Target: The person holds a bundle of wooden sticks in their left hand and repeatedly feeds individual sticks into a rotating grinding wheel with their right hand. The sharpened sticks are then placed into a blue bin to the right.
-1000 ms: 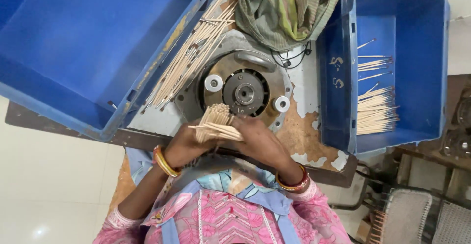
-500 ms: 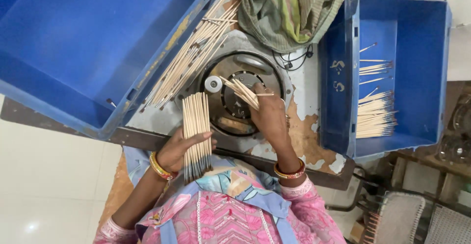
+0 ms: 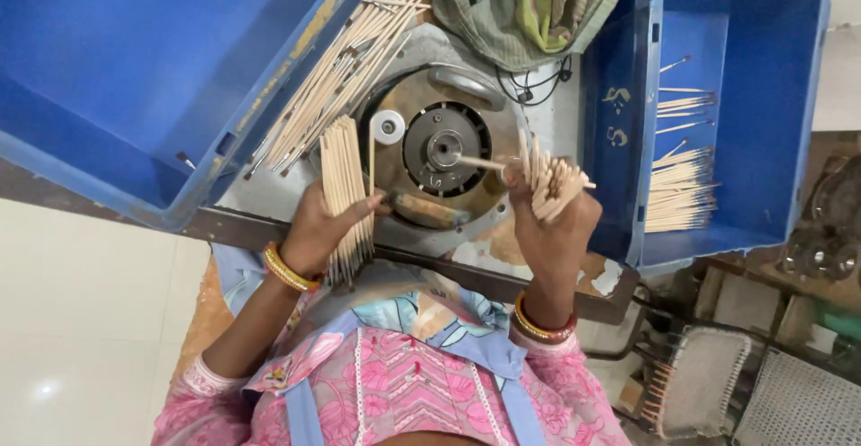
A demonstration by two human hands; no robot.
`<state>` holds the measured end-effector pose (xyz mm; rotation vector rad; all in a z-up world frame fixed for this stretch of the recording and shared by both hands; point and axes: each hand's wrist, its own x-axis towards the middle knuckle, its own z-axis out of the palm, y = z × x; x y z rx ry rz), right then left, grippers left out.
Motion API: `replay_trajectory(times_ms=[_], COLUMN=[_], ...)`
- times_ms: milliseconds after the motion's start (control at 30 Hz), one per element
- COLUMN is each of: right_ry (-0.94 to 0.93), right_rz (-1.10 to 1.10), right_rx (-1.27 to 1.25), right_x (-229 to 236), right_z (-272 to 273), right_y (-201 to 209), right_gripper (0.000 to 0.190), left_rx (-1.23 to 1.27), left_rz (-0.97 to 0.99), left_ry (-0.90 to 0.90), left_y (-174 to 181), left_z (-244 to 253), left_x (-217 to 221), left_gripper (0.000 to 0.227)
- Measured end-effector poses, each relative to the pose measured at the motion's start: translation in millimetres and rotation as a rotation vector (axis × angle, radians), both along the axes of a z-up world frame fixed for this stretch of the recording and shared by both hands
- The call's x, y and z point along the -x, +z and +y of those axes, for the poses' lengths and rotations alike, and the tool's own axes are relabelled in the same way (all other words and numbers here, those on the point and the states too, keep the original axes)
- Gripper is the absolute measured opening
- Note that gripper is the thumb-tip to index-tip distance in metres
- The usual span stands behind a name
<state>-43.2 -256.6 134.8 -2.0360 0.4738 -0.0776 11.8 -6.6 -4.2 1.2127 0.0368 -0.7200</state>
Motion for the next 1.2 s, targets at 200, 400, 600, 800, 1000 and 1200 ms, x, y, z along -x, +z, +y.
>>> replay_trajectory(times_ms=[200, 400, 600, 800, 1000, 1200], right_ry=[0.328, 0.320, 0.102, 0.479, 0.312, 0.292], right_rz=[-0.025, -0.047, -0.058, -0.095, 0.043, 0.054], right_rx=[0.688, 0.627, 0.143, 0.190, 0.852, 0.743], right_x=[-23, -32, -11, 7, -22, -28], right_z=[-16, -6, 29, 0, -22, -15], right_y=[-93, -87, -29, -23, -92, -109], right_gripper=[0.046, 0.030, 0.019, 0.031, 0.048, 0.043], left_rx=[0.146, 0.133, 0.029, 0.053, 0.205, 0.211], left_rz=[0.299, 0.427, -0.093, -0.080, 0.350, 0.383], left_ry=[0.015, -0.018, -0.130, -0.218, -0.077, -0.087], left_y=[11, -12, 5, 1, 0, -12], left_z=[-2, 10, -3, -9, -3, 1], left_x=[16, 23, 21, -4, 7, 29], left_gripper=[0.043, 0.037, 0.034, 0.042, 0.029, 0.032])
